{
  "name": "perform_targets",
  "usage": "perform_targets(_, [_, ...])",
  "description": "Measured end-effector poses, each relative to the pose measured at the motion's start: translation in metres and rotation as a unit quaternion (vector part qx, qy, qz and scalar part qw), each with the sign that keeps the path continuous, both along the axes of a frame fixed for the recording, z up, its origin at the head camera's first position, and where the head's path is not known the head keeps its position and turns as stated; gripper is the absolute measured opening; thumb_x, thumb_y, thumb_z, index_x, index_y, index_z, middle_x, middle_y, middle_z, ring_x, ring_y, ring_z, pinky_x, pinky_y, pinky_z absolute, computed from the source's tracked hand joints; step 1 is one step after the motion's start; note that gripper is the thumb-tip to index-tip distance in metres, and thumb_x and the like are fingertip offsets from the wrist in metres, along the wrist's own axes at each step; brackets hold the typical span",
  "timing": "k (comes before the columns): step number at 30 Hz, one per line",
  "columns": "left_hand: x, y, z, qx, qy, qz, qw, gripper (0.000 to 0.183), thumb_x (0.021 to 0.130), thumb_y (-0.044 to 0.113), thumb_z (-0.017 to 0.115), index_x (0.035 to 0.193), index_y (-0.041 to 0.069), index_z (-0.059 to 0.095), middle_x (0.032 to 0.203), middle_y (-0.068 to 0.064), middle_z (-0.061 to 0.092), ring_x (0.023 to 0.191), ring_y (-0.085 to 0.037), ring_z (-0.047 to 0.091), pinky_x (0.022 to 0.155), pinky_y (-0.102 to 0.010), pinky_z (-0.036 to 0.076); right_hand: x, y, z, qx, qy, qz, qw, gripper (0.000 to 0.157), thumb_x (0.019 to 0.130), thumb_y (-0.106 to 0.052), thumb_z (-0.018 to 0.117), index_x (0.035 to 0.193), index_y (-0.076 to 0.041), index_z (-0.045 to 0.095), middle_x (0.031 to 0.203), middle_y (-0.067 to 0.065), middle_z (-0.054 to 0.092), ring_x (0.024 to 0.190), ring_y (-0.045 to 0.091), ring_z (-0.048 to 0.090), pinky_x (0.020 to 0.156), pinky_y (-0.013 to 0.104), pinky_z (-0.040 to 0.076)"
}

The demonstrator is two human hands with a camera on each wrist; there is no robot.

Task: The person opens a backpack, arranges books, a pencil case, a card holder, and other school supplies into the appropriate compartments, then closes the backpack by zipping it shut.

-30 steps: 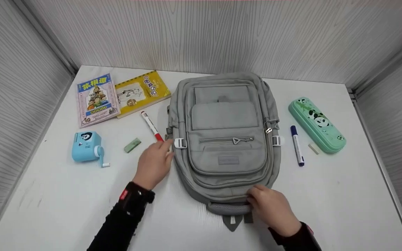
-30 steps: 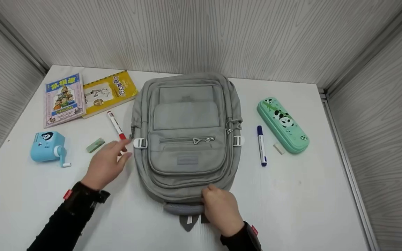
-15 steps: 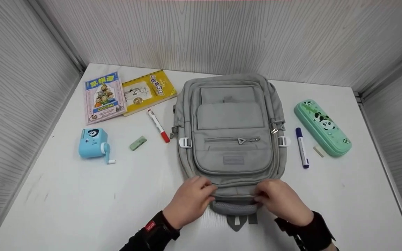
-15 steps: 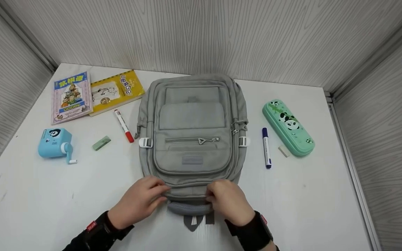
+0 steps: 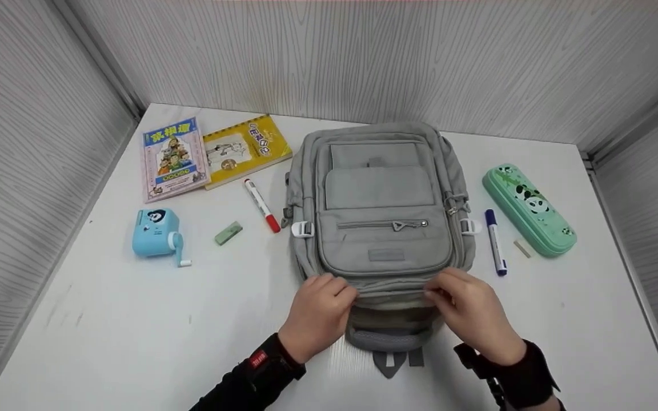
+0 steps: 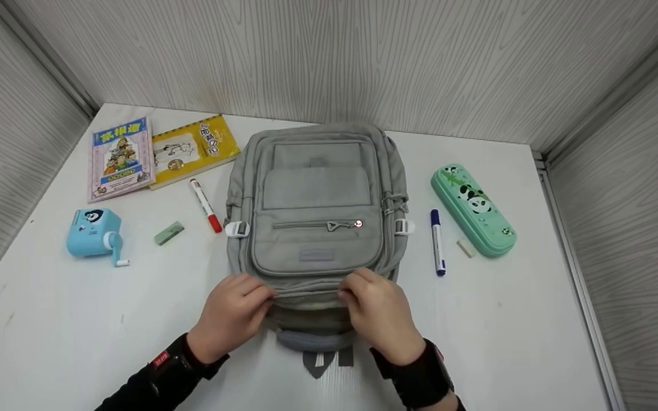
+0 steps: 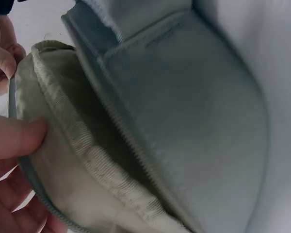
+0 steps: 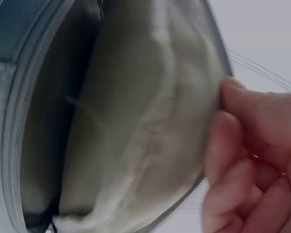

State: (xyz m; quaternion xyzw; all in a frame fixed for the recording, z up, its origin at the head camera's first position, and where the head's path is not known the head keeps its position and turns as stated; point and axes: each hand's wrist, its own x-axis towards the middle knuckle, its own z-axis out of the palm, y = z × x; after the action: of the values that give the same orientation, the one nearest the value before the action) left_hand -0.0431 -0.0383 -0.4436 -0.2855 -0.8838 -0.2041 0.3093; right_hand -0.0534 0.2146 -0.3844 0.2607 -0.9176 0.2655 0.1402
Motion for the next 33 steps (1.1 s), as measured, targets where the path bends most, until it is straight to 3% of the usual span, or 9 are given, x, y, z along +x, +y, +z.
perform_targets(4, [-0.011,0.002,0.012,0.016,0.051,0.005,0.9985,0.017,0.072,-0.001,0.074,0.074,0.014,0.069,0.07,0.003,0.062,0.063,-0.014,0.055,0.059,-0.025,0.043,-0.002,0.007,-0.003,-0.014,0.031,0.007,0.999,0.022,0.071,0.006,0.081,0.082,-0.01,0.071,0.082,-0.003,0.068,0.074,0.007,0.054,0.068,0.014,0.04])
perform_targets(10, [-0.025,0.004,0.029,0.017,0.093,0.02,0.9953,0.016,0.068,0.0,0.075,0.074,0.014,0.071,0.07,0.004,0.065,0.062,-0.014,0.057,0.054,-0.024,0.045,-0.006,0.015,-0.008,-0.001,0.069,0.01,0.998,0.03,0.064,0.004,0.087,0.086,-0.01,0.071,0.088,0.001,0.07,0.088,0.017,0.056,0.079,0.025,0.043])
perform_targets(16, [-0.035,0.006,0.039,0.022,0.126,0.043,0.9909,0.015,0.067,0.001,0.076,0.075,0.013,0.072,0.07,0.004,0.066,0.059,-0.013,0.057,0.049,-0.022,0.044,-0.011,0.014,-0.017,-0.018,0.112,-0.027,0.993,0.033,0.06,0.006,0.088,0.084,-0.007,0.07,0.081,0.004,0.071,0.078,0.021,0.061,0.072,0.035,0.042])
perform_targets(21, [-0.039,0.006,0.039,0.028,0.135,0.052,0.9891,0.014,0.068,0.002,0.076,0.076,0.013,0.072,0.071,0.003,0.067,0.059,-0.013,0.056,0.049,-0.022,0.044,-0.016,0.01,-0.02,-0.05,0.146,-0.07,0.986,0.024,0.067,0.014,0.075,0.079,-0.005,0.068,0.074,0.007,0.066,0.068,0.02,0.058,0.067,0.031,0.043])
perform_targets(27, [-0.04,-0.001,0.035,0.027,0.101,0.009,0.9945,0.015,0.07,0.001,0.076,0.078,0.013,0.072,0.072,0.004,0.066,0.063,-0.013,0.058,0.055,-0.022,0.047,-0.021,0.009,-0.02,-0.064,0.151,-0.083,0.983,0.025,0.069,0.017,0.065,0.078,-0.006,0.068,0.071,0.006,0.065,0.064,0.017,0.057,0.062,0.026,0.043])
perform_targets(30, [-0.04,-0.01,0.034,0.01,0.057,-0.042,0.9975,0.015,0.073,0.006,0.079,0.083,0.014,0.073,0.076,0.003,0.067,0.068,-0.013,0.06,0.06,-0.023,0.05,-0.022,0.01,-0.019,-0.066,0.146,-0.07,0.984,0.029,0.066,0.019,0.067,0.077,-0.007,0.07,0.071,0.003,0.065,0.064,0.014,0.057,0.061,0.022,0.044])
perform_targets(33, [-0.044,-0.022,0.034,-0.001,-0.012,-0.109,0.994,0.013,0.08,0.019,0.081,0.09,0.014,0.074,0.082,0.002,0.068,0.074,-0.013,0.062,0.066,-0.024,0.051,-0.023,0.011,-0.018,-0.074,0.138,-0.057,0.986,0.03,0.064,0.019,0.07,0.077,-0.009,0.07,0.071,0.002,0.065,0.064,0.012,0.057,0.062,0.019,0.044])
